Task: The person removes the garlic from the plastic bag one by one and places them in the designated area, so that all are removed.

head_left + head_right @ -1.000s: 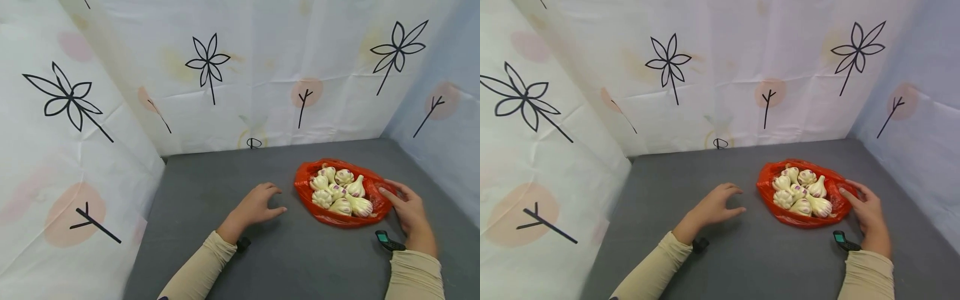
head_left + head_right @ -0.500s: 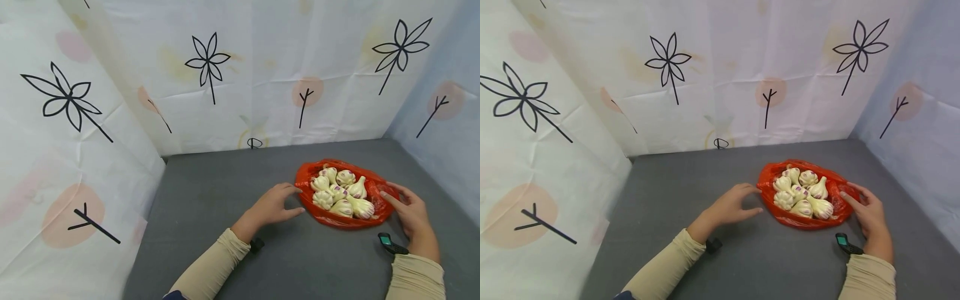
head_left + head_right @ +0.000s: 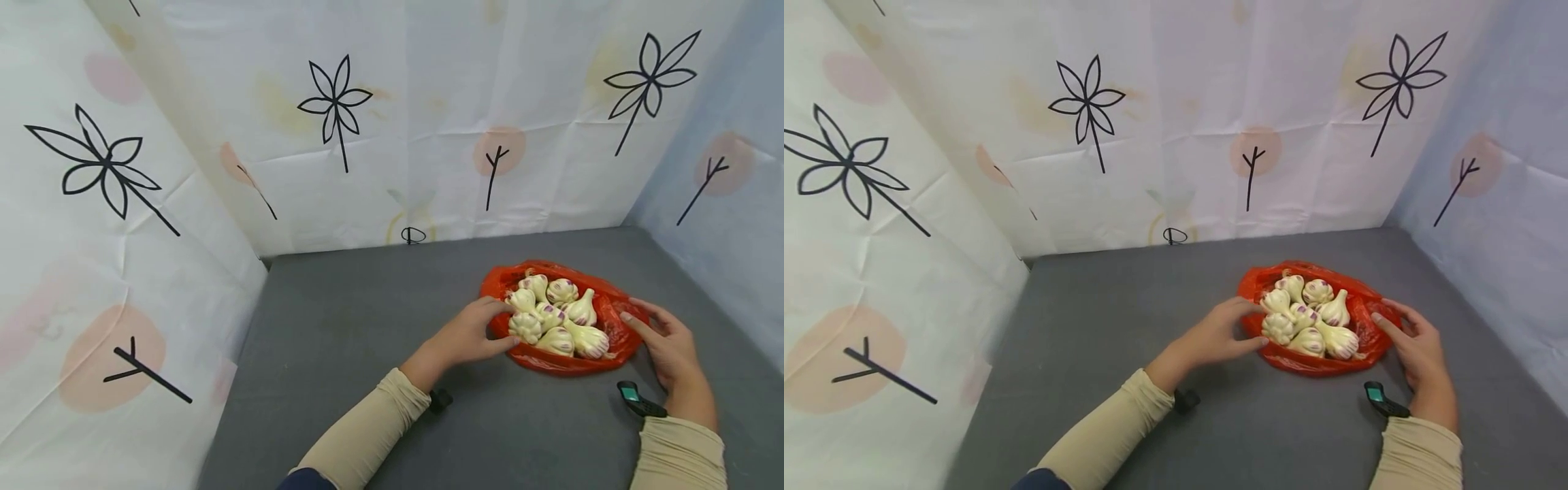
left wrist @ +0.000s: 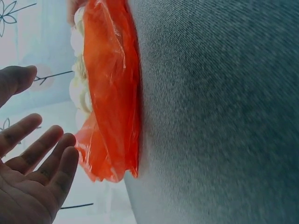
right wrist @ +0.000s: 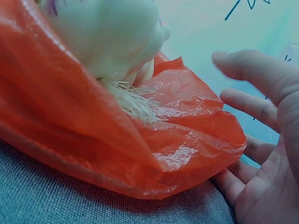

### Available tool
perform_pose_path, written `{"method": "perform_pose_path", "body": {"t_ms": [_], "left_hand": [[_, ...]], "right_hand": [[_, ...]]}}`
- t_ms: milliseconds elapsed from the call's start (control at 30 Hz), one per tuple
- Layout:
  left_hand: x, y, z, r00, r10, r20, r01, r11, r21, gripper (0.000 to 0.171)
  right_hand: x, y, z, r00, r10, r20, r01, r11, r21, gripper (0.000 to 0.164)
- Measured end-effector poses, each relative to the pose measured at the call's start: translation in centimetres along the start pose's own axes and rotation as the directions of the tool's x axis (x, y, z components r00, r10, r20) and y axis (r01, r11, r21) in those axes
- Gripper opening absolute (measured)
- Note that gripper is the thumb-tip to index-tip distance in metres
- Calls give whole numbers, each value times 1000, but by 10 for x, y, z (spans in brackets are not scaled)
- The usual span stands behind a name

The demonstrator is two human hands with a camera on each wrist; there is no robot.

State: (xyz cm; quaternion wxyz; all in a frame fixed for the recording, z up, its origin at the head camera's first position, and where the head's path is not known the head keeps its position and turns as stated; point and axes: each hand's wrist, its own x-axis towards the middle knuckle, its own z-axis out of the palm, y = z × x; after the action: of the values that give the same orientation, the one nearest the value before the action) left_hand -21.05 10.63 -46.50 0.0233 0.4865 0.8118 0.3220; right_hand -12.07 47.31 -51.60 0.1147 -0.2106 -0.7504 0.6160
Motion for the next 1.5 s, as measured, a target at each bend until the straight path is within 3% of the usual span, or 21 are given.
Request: {"method": "perform_pose_path", "body": {"t_ms": [267, 533, 1033, 1300, 1500], "left_hand": [[13, 1, 9, 999, -40, 10, 40, 999, -24, 50], [20, -4, 25, 991, -130, 35, 131, 991, -11, 51], [24, -9, 39, 984, -172, 40, 172, 985, -4, 53], [25, -9, 42, 986, -162, 25, 162, 987, 8, 55], [26, -11, 44, 989, -149, 21, 149, 989, 0, 45]], "right_hand": [[0, 3, 1, 1000, -12, -13, 13, 997, 77, 45], [-2, 5, 1, 1000, -19, -10, 20, 995, 95, 44], [-1, 3, 1, 999, -51, 3, 50, 989, 139, 42], [0, 5, 1, 999, -44, -4, 44, 992, 118, 43], [0, 5, 3, 999, -44, -13, 45, 996, 77, 42]]}}
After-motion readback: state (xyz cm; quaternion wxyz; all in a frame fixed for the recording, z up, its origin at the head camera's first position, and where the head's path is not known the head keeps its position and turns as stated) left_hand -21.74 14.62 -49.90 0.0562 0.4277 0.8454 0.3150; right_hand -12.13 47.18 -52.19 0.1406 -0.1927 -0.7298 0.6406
